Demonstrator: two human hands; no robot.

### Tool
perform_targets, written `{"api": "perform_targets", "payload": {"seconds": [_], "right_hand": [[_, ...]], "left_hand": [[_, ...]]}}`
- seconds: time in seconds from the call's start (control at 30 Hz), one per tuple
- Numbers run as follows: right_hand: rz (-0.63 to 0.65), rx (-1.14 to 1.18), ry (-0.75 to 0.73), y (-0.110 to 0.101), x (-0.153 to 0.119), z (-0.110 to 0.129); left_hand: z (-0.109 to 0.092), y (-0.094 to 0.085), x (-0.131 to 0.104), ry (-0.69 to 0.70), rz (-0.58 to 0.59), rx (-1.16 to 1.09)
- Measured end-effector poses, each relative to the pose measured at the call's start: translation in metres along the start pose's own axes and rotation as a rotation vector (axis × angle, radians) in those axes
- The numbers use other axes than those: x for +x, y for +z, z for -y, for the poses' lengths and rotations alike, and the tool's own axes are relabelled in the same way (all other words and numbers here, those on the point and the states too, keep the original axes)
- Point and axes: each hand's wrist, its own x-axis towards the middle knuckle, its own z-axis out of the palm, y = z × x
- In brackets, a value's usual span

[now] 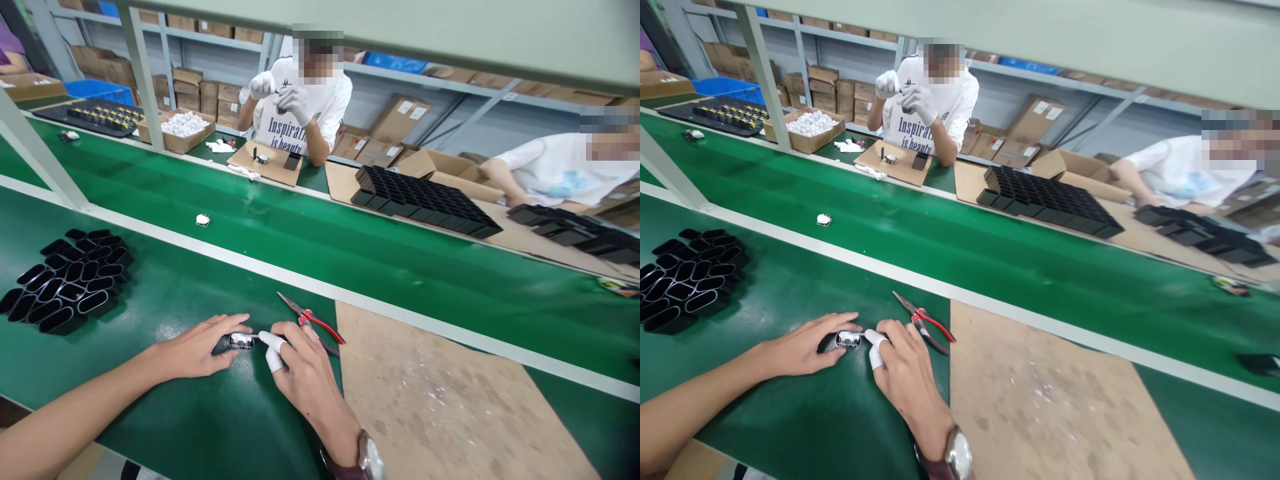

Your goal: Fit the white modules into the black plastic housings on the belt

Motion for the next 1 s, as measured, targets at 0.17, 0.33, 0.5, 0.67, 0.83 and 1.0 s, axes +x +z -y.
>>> {"api": "perform_targets", "payload": {"seconds": [0.17, 0.33, 0.5, 0.67, 0.83, 1.0], "right_hand": [[-0.042, -0.04, 0.202, 0.01, -0.006, -0.014], [0.103, -0.23, 0.237, 0.022, -0.009, -0.016], [0.198, -0.292, 0.247, 0.026, -0.005, -0.009], [0.151, -0.328, 0.234, 0.033, -0.007, -0.009], [0.091, -0.364, 0.208, 0.038, -0.008, -0.01], [0.105, -0.391, 0.233, 0.038, -0.007, -0.012]], "left_hand": [[0.004, -0.001, -0.004, 0.138, -0.138, 0.052], [0.011, -0.001, -0.002, 0.475, -0.315, 0.201], [0.01, 0.004, 0.001, 0.498, -0.324, 0.302], [0.005, 0.005, 0.0, 0.495, -0.348, 0.323], [0.002, 0.003, 0.0, 0.461, -0.385, 0.291], [0.008, -0.009, 0.018, 0.414, -0.402, 0.345]]}}
